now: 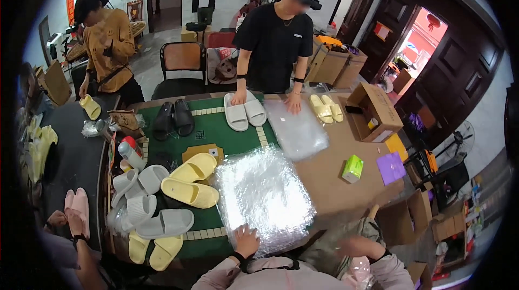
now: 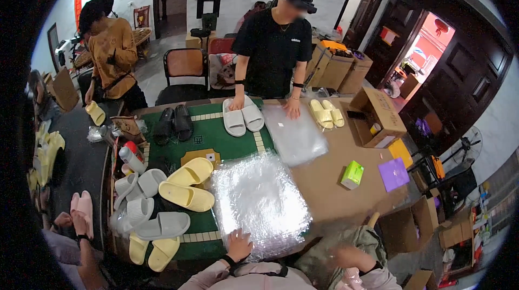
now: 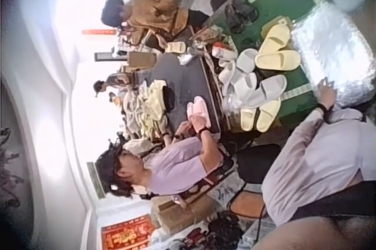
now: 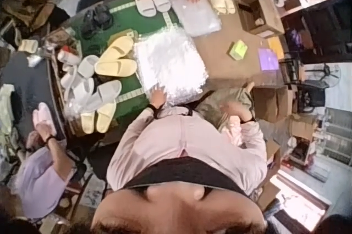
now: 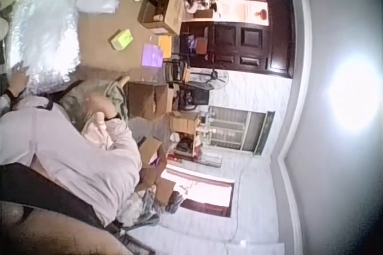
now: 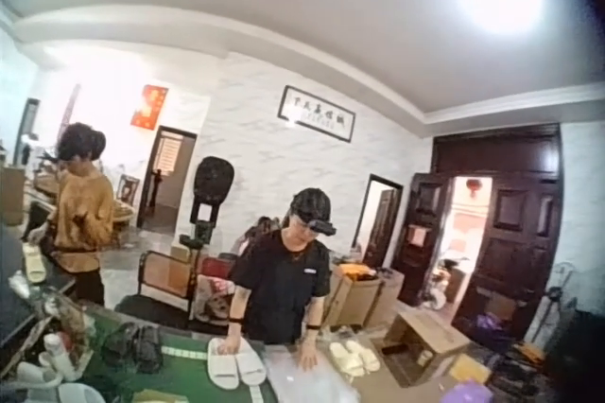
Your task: The recorder takes pairs of sandals from a large bag, places them into individual clear plastic bags, and organizes them on a table for shipping.
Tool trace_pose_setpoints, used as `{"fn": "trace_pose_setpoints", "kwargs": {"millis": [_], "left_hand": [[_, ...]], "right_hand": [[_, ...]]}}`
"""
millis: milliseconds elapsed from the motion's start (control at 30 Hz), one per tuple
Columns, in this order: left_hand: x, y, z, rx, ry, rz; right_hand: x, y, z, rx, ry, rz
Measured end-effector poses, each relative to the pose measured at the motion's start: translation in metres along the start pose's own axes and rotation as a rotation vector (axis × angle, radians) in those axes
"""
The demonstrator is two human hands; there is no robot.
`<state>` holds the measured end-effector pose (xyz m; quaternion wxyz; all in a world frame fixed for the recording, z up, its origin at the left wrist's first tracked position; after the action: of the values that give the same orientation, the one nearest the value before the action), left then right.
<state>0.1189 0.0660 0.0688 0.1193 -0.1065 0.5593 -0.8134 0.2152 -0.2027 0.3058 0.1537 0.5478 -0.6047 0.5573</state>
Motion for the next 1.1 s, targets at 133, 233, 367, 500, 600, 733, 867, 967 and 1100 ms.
{"fn": "trace_pose_setpoints", "kwargs": {"millis": [133, 233, 367, 500, 600, 733, 867, 967, 1100], "left_hand": [[0.008, 0.008, -0.002, 0.079, -0.01, -0.086], [0.008, 0.003, -0.003, -0.002, 0.028, -0.033], [0.007, 0.008, -0.009, -0.05, 0.009, -0.046], [0.006, 0.006, -0.007, -0.029, 0.003, -0.123], [0.006, 0.011, -0.007, 0.0, -0.005, -0.156], [0.009, 0.022, -0.01, -0.02, -0.057, -0.238], [0.014, 0.018, -0.002, -0.028, -0.018, -0.164], [0.012, 0.005, 0.004, -0.14, -0.046, -0.087], [0.009, -0.013, 0.004, -0.274, -0.127, -0.028]], "right_hand": [[0.029, -0.063, -0.143, -0.245, -0.481, 0.314], [0.027, -0.075, -0.196, -0.229, -0.656, 0.36], [-0.004, -0.078, -0.234, -0.461, -0.811, 0.3], [-0.053, -0.079, -0.255, -0.612, -0.856, 0.245], [-0.079, -0.077, -0.267, -0.614, -0.884, 0.204], [-0.14, -0.074, -0.258, -0.647, -0.856, 0.298], [-0.235, -0.073, -0.188, -0.685, -0.641, 0.598], [-0.288, -0.055, -0.125, -0.308, -0.268, 0.726], [-0.327, -0.01, -0.064, -0.031, -0.022, 0.528]]}}
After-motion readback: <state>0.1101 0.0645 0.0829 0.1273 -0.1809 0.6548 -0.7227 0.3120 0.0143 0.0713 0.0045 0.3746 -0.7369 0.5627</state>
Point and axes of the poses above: each hand's wrist, its own x-axis away from the middle knuckle, its own y-axis out of the palm, z = x × y, the point moved 8 cm from there along -x, towards the middle knuckle, and after that the axes turned 9 degrees about -x, right-handed, at the moved point
